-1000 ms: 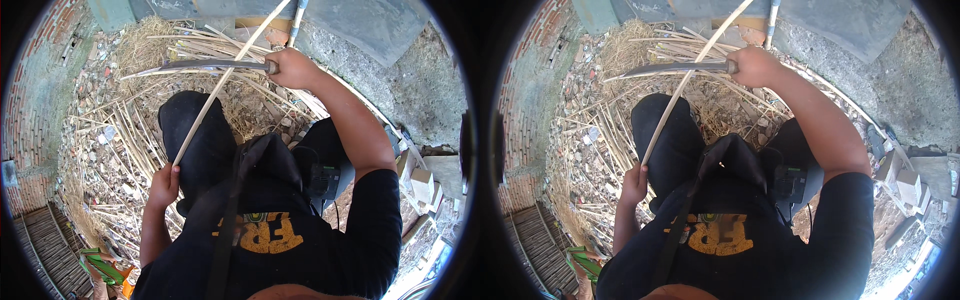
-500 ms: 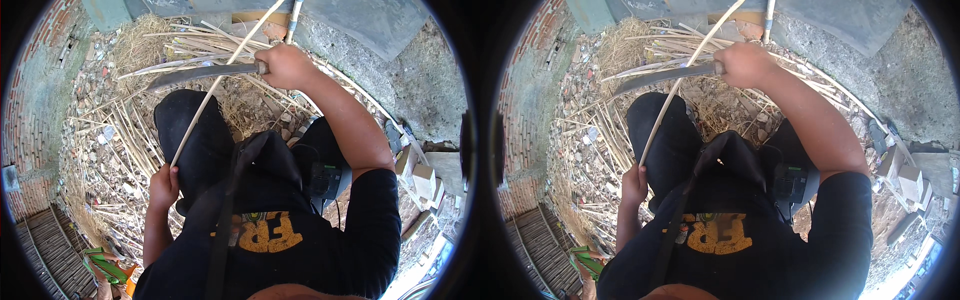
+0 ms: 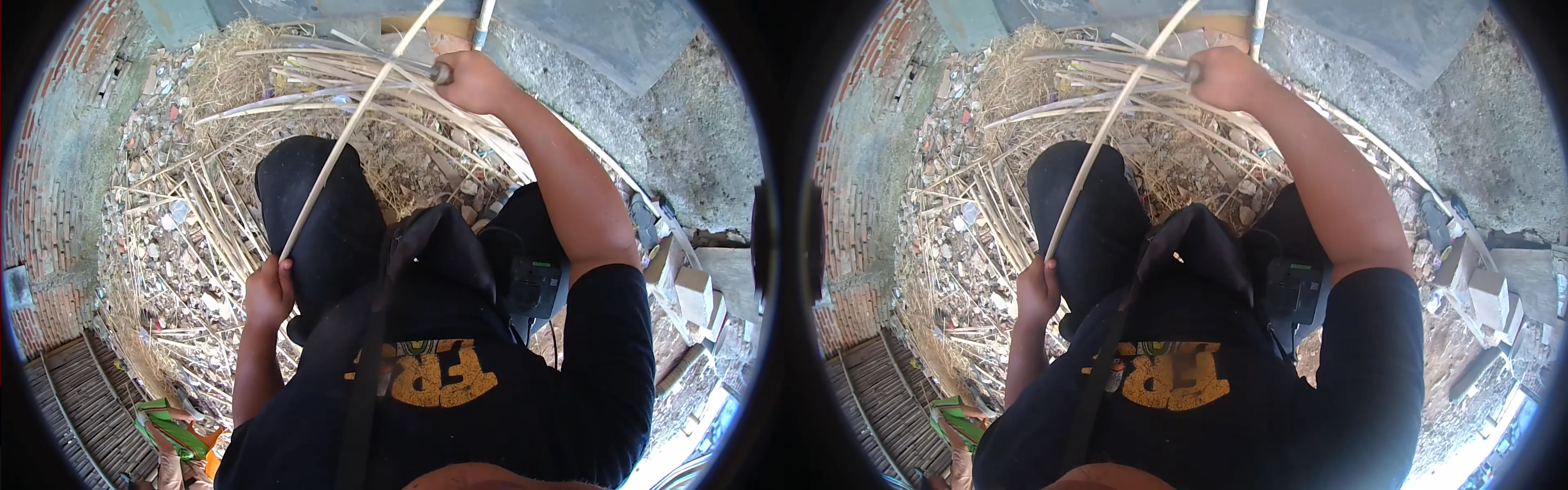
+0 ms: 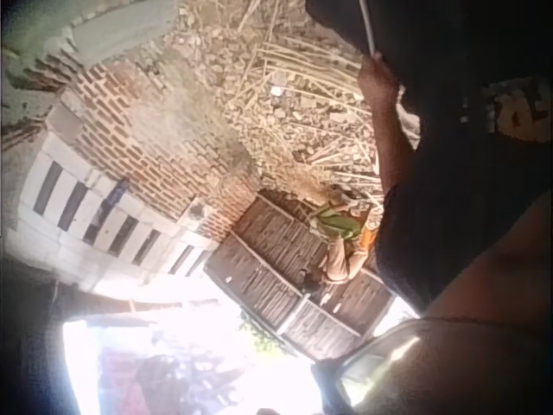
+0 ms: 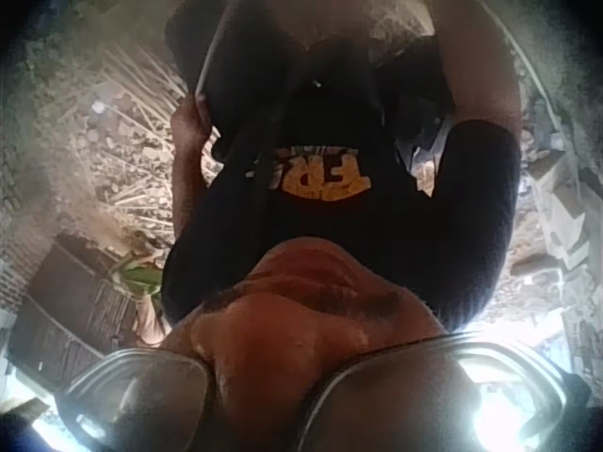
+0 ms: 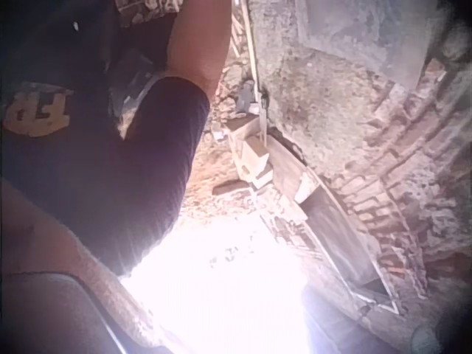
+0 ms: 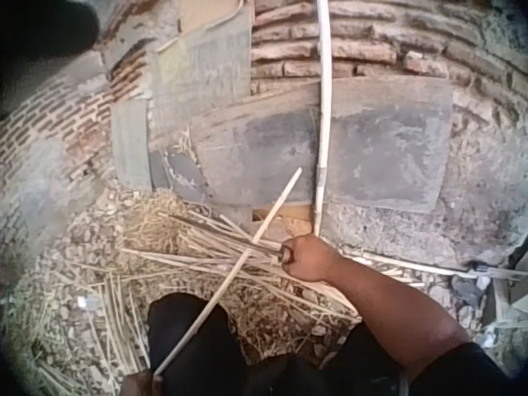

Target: The person uses a large blade to shave or trim long strips of bamboo, holding the strip with one hand and drawing the blade along its length while seated outdoors.

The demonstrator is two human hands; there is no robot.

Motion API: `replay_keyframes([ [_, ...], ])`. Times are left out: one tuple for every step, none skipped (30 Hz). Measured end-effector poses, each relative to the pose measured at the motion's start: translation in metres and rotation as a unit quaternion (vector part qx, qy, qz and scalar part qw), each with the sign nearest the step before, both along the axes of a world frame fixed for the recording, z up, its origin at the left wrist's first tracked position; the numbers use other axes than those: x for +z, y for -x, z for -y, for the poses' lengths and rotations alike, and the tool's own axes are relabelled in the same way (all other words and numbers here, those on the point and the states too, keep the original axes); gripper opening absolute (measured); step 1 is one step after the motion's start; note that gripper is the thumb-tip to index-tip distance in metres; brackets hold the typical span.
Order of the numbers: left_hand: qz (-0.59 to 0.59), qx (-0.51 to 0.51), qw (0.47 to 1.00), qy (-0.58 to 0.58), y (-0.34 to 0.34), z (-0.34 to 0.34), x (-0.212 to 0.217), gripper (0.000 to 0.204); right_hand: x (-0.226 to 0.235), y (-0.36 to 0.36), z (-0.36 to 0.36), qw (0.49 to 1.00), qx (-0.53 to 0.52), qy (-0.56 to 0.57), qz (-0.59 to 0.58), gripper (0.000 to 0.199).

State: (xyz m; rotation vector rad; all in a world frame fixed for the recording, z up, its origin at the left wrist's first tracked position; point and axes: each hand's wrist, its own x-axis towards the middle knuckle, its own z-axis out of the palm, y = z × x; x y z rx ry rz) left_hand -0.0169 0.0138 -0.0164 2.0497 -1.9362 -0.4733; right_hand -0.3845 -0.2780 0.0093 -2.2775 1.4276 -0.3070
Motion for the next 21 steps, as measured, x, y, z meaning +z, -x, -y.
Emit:
replay_keyframes([
  [-0.006,0.001,1.0,-0.004,0.0,0.002,0.002,0.031,0.001,0.005,0.002,1.0,-0.002,0.006,-0.01,0.028],
  [-0.012,0.001,1.0,-0.008,0.0,0.003,0.006,0.031,0.003,0.01,0.003,1.0,-0.004,0.012,-0.02,0.028],
  [-0.016,0.003,1.0,-0.017,0.0,0.001,0.008,0.031,0.006,0.008,-0.001,1.0,-0.006,0.013,-0.027,0.027],
  [-0.016,0.005,1.0,-0.013,-0.001,0.0,0.008,0.031,0.009,0.006,-0.007,1.0,-0.002,-0.007,-0.002,0.023],
  [-0.015,0.006,1.0,-0.01,-0.003,-0.001,0.008,0.032,0.013,0.002,-0.01,1.0,0.022,-0.01,-0.011,0.022],
  [-0.015,0.005,1.0,-0.012,-0.003,-0.003,0.007,0.032,0.017,-0.005,-0.018,0.999,0.043,-0.019,-0.021,0.021],
  [-0.008,0.007,1.0,-0.012,-0.003,-0.005,0.005,0.032,0.02,-0.014,-0.026,0.997,0.066,-0.028,-0.032,0.02],
  [-0.001,0.01,1.0,-0.011,-0.003,-0.007,0.002,0.032,0.021,-0.022,-0.034,0.993,0.093,-0.008,-0.078,0.018],
  [0.006,0.013,1.0,-0.006,-0.002,-0.006,0.002,0.032,0.02,-0.021,-0.033,0.994,0.096,0.0,-0.061,0.017],
  [0.008,0.012,1.0,0.004,-0.002,-0.006,-0.001,0.032,0.017,-0.018,-0.031,0.994,0.099,0.009,-0.043,0.017],
  [0.01,0.011,1.0,0.015,-0.002,-0.005,-0.006,0.032,0.012,-0.014,-0.026,0.994,0.103,0.017,-0.026,0.017],
  [0.011,0.006,1.0,0.027,-0.002,-0.003,-0.008,0.032,0.001,-0.001,-0.014,0.996,0.079,0.021,0.029,0.022],
  [0.008,0.007,1.0,0.017,-0.001,-0.001,-0.005,0.031,0.003,0.006,-0.006,0.998,0.047,0.016,0.027,0.024],
  [0.005,0.008,1.0,0.008,0.0,0.001,0.0,0.031,0.005,0.012,0.0,1.0,0.015,0.011,0.025,0.026],
  [0.005,0.009,1.0,-0.004,0.0,0.002,0.005,0.031,0.005,0.017,0.003,0.999,-0.018,0.004,0.026,0.027],
  [0.004,0.007,1.0,-0.005,0.0,0.001,0.007,0.031,0.001,0.018,0.003,1.0,-0.009,0.014,0.027,0.028],
  [0.002,0.004,1.0,-0.006,-0.001,0.001,0.01,0.03,-0.004,0.017,0.002,0.999,0.008,0.026,0.032,0.027],
  [0.0,0.002,1.0,-0.009,-0.001,0.0,0.01,0.03,-0.007,0.013,-0.004,0.998,0.026,0.038,0.036,0.026],
  [0.008,0.001,1.0,-0.005,-0.001,-0.001,0.009,0.03,-0.007,0.006,-0.012,0.997,0.044,0.045,0.04,0.025],
  [0.015,0.0,1.0,-0.001,-0.001,-0.002,0.008,0.029,-0.004,0.0,-0.017,0.997,0.079,0.006,0.019,0.022],
  [0.023,0.0,1.0,0.005,-0.001,-0.003,0.007,0.029,0.003,-0.005,-0.021,0.996,0.084,0.006,-0.007,0.022],
])
